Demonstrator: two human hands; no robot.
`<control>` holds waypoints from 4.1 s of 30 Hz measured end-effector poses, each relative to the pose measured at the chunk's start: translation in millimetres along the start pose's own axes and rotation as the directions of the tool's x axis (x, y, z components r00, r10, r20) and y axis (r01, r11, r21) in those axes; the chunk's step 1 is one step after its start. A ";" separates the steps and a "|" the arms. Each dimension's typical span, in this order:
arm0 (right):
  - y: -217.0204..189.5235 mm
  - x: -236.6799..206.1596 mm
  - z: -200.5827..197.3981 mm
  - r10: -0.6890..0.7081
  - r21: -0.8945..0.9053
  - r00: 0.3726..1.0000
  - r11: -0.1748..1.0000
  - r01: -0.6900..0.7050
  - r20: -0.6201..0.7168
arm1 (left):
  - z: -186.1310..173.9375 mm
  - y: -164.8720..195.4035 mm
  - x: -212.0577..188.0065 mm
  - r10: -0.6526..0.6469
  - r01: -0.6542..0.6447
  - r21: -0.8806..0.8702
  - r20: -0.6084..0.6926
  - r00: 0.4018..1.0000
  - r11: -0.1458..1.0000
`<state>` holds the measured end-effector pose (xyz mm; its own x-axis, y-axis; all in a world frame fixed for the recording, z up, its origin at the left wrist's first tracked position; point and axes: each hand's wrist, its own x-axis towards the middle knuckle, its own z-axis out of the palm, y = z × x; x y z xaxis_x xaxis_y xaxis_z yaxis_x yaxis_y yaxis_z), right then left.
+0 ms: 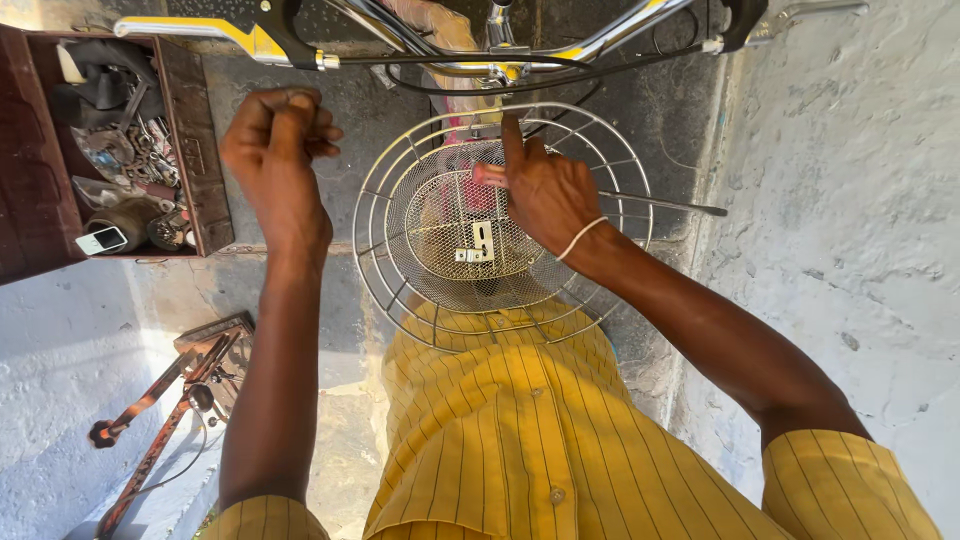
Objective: The person uses a hammer to shape a wire bicycle basket, then picks up a screwdriver and screws to attach the basket to the bicycle handlebars. The person tightens the screws to secure the basket in place.
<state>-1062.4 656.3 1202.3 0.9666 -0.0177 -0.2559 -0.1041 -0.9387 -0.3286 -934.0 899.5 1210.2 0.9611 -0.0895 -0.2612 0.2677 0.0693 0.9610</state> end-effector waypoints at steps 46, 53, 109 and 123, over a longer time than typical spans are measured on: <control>11.1 36.6 48.3 -0.020 -0.133 0.996 0.991 0.008 -0.091 | 90.1 -140.5 116.3 -0.456 0.200 0.410 0.813 0.363 0.890; 14.5 37.7 49.8 -0.037 -0.144 0.993 0.989 0.020 -0.115 | 88.4 -136.2 118.3 -0.390 0.241 0.323 0.862 0.324 0.915; 113.6 -208.9 -81.2 0.609 0.615 0.670 0.737 -0.280 -0.424 | 124.1 -237.0 -68.8 -0.497 -0.783 0.585 0.754 0.429 0.212; 138.7 -242.9 -60.9 0.733 0.668 0.547 0.645 -0.372 -0.404 | 154.3 -229.4 -93.5 -0.318 -0.910 0.266 0.934 0.162 0.318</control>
<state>-1297.3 509.5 1274.3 0.5467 -0.8372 -0.0138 -0.5833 -0.3690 -0.7236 -1095.7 738.6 1028.1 0.0069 -0.9648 -0.2628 -0.8077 -0.1603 0.5673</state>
